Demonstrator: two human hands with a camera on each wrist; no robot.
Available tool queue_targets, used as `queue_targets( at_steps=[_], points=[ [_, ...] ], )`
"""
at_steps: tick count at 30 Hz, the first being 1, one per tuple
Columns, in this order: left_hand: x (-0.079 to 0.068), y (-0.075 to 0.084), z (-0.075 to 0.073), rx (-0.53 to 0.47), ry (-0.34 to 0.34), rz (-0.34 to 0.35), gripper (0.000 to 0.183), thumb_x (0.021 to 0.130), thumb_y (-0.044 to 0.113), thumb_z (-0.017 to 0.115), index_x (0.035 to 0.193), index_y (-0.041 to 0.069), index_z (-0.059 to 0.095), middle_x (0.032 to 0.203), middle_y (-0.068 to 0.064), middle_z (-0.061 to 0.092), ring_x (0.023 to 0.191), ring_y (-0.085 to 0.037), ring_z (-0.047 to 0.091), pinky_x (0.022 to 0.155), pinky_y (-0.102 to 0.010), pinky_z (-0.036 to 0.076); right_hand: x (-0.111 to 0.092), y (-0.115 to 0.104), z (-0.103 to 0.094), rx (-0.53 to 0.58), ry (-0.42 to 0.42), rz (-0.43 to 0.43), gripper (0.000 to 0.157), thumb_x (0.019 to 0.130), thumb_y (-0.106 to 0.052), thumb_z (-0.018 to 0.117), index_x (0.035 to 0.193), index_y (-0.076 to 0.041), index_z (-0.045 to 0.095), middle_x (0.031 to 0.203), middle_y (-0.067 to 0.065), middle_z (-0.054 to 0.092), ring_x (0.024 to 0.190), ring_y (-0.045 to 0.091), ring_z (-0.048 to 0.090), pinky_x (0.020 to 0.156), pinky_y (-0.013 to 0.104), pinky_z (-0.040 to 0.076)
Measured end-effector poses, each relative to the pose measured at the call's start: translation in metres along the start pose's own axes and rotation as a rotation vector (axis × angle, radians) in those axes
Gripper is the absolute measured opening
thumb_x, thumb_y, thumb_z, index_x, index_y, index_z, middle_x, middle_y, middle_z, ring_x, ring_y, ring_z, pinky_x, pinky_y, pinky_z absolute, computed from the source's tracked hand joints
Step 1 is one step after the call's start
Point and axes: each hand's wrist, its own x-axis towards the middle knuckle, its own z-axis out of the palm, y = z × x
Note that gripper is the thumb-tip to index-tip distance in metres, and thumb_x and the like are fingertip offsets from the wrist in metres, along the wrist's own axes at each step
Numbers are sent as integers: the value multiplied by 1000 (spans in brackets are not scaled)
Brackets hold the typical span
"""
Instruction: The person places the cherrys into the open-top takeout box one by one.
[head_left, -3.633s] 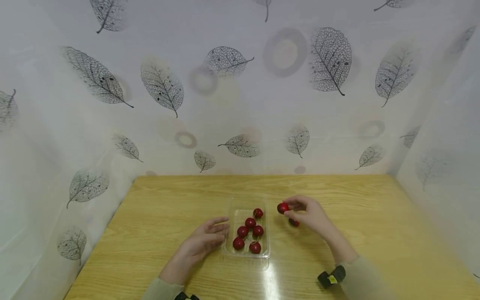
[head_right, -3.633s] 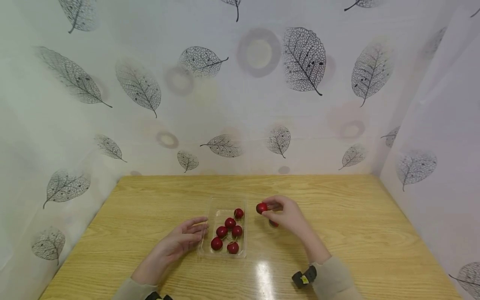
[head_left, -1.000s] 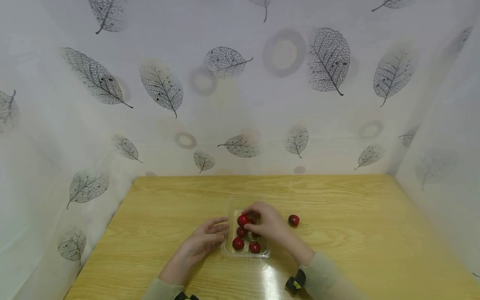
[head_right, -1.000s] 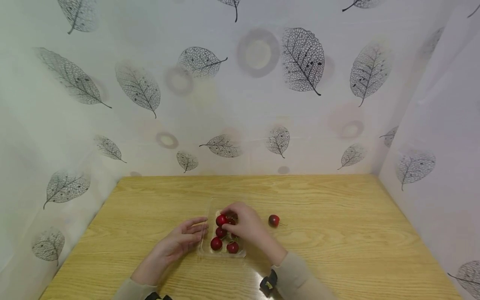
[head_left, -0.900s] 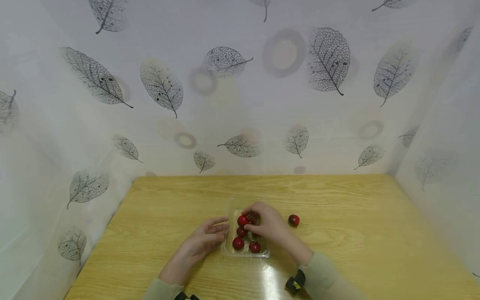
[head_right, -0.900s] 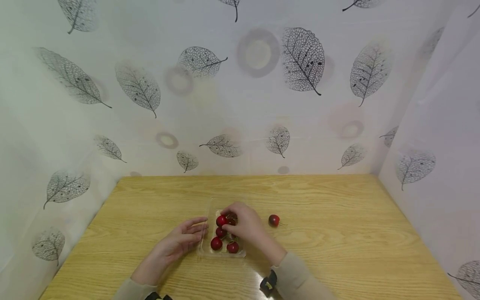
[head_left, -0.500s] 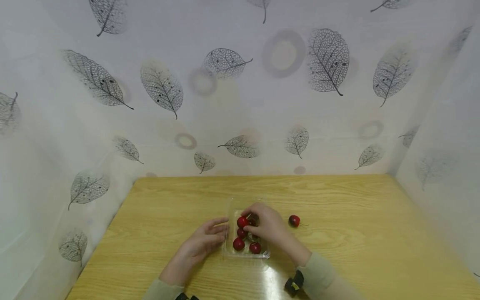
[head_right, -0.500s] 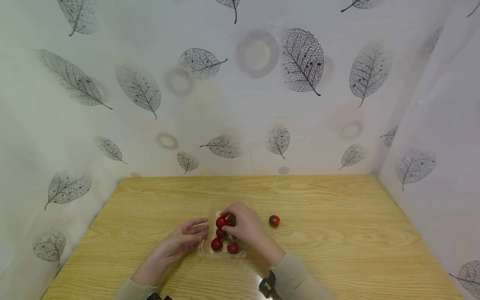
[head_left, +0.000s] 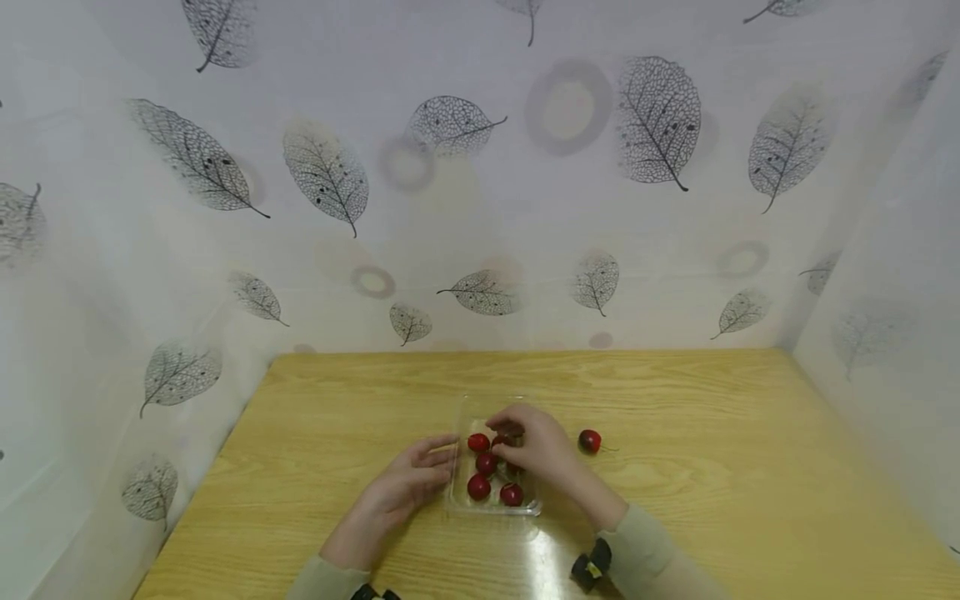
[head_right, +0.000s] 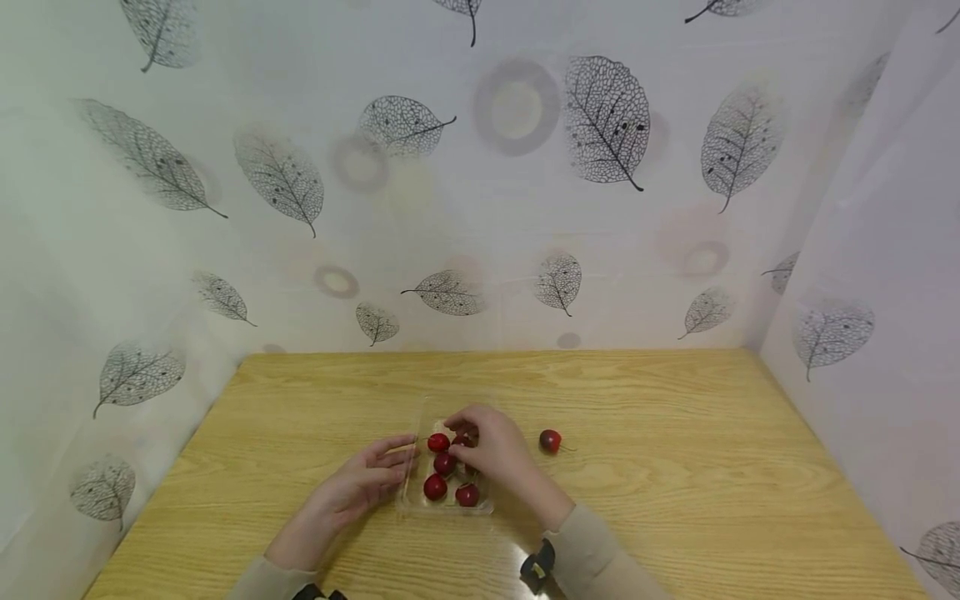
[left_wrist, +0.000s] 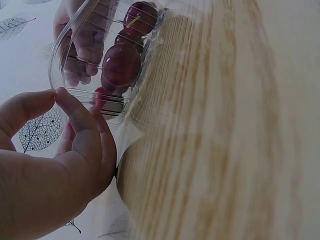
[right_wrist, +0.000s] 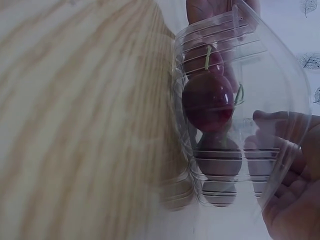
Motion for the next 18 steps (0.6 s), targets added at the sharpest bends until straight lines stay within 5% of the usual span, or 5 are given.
queue_targets(
  at_steps=[18],
  points=[
    [1, -1, -2, 20, -4, -1, 71, 100, 1, 62, 162, -8, 28, 165, -35, 33, 125, -11, 60, 100, -22, 52, 1, 0, -8, 149, -41, 14, 28, 91, -6, 81, 118, 0, 75, 114, 15, 77, 101, 29, 74, 91, 45, 63]
  ],
)
